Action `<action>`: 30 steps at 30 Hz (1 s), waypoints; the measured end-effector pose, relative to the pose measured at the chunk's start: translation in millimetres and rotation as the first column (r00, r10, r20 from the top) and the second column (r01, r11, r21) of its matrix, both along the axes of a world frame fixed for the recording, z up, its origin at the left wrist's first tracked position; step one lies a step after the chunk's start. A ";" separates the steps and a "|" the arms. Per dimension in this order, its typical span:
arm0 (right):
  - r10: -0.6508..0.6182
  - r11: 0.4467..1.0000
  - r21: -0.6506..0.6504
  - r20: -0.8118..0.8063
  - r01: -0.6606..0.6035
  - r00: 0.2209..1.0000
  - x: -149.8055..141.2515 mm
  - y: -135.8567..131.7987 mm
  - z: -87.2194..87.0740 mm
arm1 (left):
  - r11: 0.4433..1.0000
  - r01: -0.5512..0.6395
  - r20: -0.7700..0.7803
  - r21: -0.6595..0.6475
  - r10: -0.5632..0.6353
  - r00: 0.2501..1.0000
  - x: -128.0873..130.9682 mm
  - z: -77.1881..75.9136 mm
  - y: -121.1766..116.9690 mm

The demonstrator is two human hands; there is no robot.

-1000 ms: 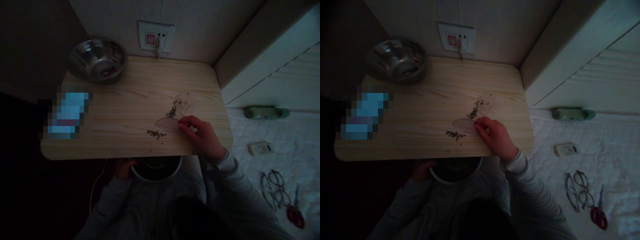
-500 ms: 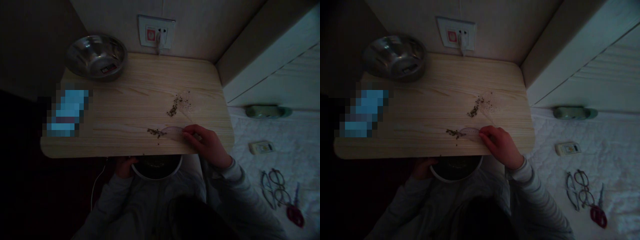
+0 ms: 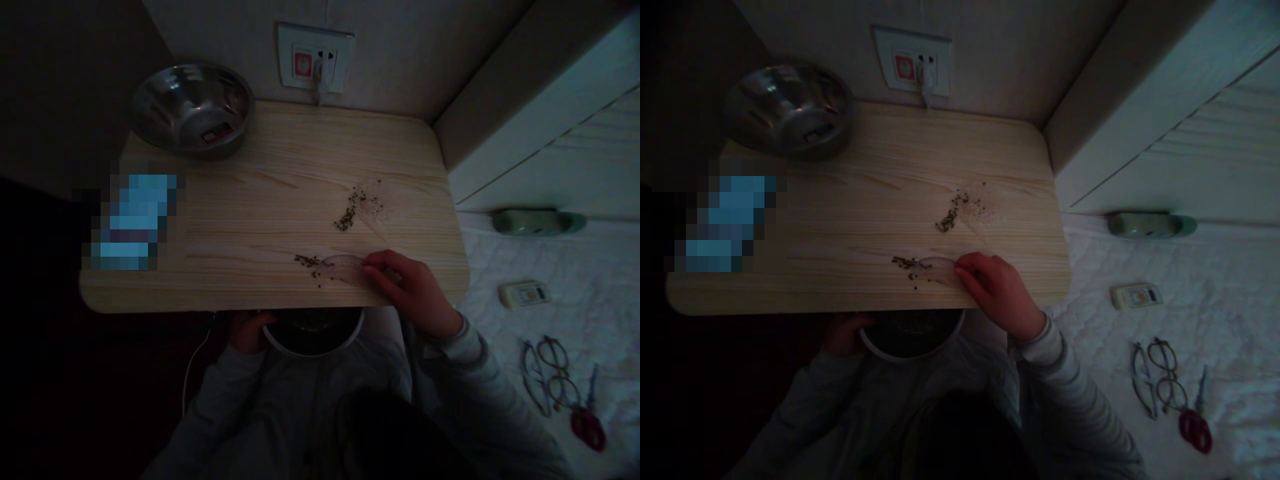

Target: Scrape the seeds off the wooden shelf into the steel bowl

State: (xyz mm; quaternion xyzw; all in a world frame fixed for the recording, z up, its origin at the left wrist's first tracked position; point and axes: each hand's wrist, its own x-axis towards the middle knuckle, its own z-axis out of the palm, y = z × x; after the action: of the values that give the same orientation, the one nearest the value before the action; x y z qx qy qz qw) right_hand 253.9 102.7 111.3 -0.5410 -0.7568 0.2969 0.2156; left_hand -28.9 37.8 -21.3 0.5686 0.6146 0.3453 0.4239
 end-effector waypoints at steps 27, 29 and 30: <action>0.091 0.996 0.005 -0.025 -0.091 0.996 -13.1 -8.1 -2.2 | 0.959 0.181 -0.227 0.220 -0.130 0.965 4.0 -0.3 -0.9; 0.127 0.992 0.025 -0.015 -0.127 0.992 -16.9 -10.3 -1.5 | 0.960 0.180 -0.205 0.216 -0.135 0.969 5.6 3.8 0.2; 0.149 0.988 0.034 -0.009 -0.148 0.989 -18.3 -11.6 -1.0 | 0.959 0.184 -0.196 0.215 -0.142 0.970 6.0 6.6 0.9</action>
State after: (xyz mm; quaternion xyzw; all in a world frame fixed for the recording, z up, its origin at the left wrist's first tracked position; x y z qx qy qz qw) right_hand 235.5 91.1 110.2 -0.4777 -0.7986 0.3025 0.2062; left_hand -22.9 38.7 -14.7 0.6918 0.5564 0.3260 0.3250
